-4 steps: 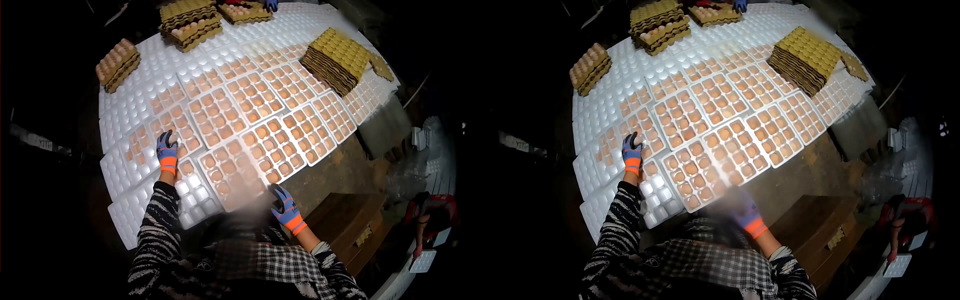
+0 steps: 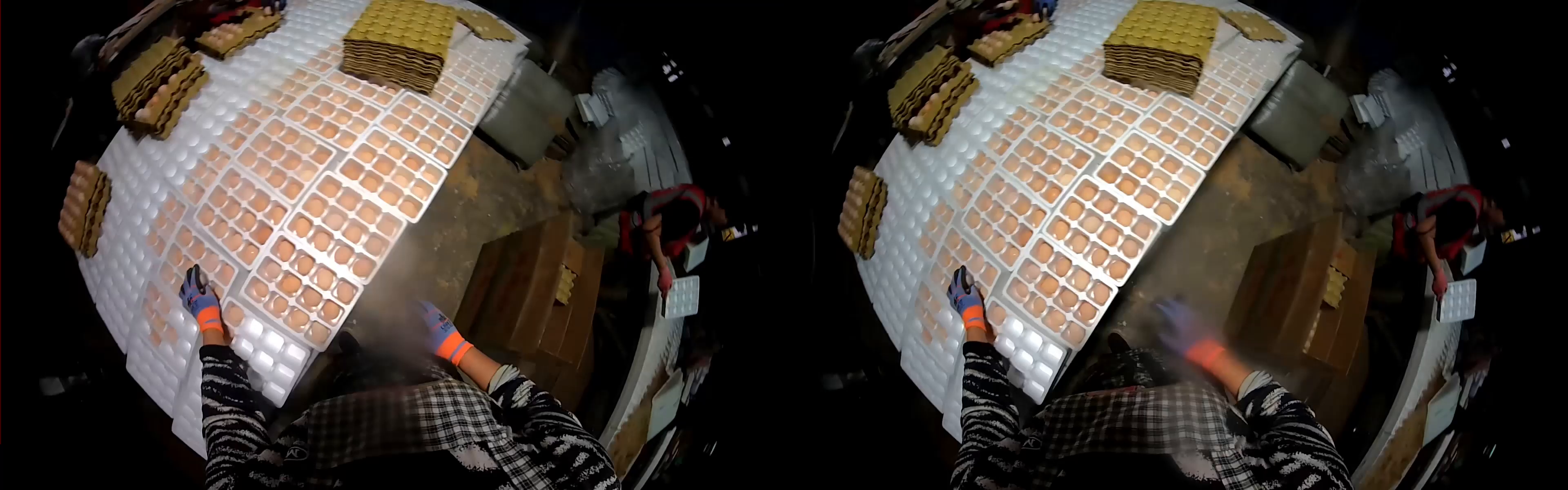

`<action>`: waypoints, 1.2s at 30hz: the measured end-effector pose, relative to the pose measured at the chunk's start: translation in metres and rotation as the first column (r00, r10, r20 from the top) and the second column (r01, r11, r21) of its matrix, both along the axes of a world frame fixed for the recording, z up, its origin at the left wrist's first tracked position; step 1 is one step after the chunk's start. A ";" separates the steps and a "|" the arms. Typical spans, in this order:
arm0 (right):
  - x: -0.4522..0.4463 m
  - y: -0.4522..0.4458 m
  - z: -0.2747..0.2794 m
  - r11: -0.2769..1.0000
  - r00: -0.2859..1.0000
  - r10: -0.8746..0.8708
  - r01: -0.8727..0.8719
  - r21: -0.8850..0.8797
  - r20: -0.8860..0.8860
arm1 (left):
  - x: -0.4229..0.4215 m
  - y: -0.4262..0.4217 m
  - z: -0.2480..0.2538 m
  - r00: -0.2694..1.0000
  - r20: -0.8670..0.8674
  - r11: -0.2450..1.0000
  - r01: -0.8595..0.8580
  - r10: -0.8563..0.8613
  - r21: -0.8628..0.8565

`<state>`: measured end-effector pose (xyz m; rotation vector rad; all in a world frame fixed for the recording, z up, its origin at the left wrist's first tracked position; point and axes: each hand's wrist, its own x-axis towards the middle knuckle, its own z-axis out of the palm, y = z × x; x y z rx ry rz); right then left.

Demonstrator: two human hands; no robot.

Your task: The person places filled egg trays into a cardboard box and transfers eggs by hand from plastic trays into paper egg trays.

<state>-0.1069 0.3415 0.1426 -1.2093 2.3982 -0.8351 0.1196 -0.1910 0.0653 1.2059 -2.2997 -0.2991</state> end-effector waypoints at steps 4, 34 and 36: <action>0.045 0.110 -0.056 0.946 0.968 -0.249 0.235 0.225 0.033 | 0.029 -0.014 -0.030 0.987 0.159 0.999 0.038 -0.039 0.005; -0.108 0.679 -0.107 0.048 0.045 -0.999 0.778 0.627 0.020 | -0.333 0.852 -0.114 0.430 -0.045 0.141 0.389 -0.902 0.911; -0.100 0.697 -0.141 0.092 0.056 -0.995 0.784 0.614 0.078 | -0.346 0.870 -0.069 0.262 0.300 0.378 0.335 -0.917 0.863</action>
